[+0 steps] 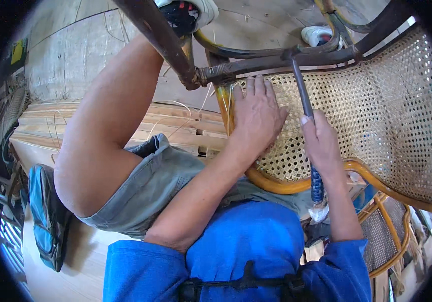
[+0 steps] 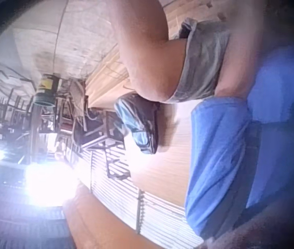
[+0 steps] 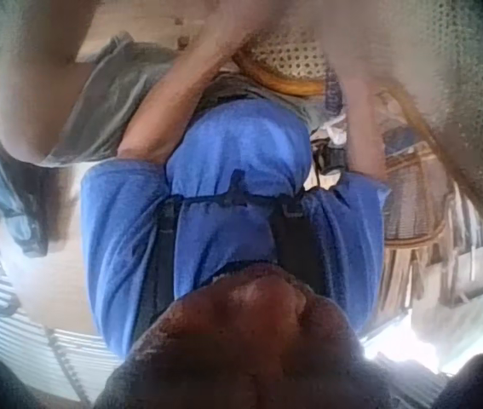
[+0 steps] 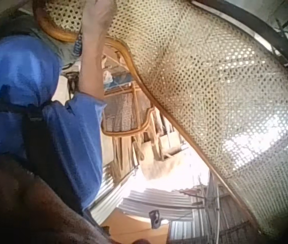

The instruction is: The person weaves a rattan cane into the frame of a chair seat. They use a hammer to tap the cane into place and secure it within the existing weave pattern. The person works methodically along the edge of the seat, adjusting the cane and hammering it down.

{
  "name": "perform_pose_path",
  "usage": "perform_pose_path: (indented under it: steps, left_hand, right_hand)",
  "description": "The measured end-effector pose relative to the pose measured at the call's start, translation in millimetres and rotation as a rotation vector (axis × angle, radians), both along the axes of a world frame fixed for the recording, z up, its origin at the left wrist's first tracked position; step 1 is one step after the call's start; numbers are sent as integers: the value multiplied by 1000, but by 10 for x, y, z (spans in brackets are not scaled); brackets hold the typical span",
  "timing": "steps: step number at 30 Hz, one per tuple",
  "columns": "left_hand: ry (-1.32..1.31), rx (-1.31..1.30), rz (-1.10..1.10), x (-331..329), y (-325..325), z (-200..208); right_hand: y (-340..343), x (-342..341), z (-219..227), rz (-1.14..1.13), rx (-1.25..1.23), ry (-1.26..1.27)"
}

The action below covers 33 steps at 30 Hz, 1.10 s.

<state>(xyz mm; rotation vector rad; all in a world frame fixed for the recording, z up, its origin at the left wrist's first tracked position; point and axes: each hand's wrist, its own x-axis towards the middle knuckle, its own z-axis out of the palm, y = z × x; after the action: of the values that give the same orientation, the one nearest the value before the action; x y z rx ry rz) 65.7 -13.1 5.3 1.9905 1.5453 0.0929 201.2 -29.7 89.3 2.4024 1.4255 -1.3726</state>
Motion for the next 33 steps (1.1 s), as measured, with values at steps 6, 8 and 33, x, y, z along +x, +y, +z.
perform_pose_path:
  steps: [6,8,33]
  left_hand:
    - [3,48,5,-21,-48,1]
    - [8,82,-1,-38,-90,45]
    - [35,22,-100,-108,-54,104]
  right_hand:
    - [-46,75,-184,154,-53,-55]
    - [-66,65,-166,129,-37,-22]
    - [-11,-101,-150,106,-54,28]
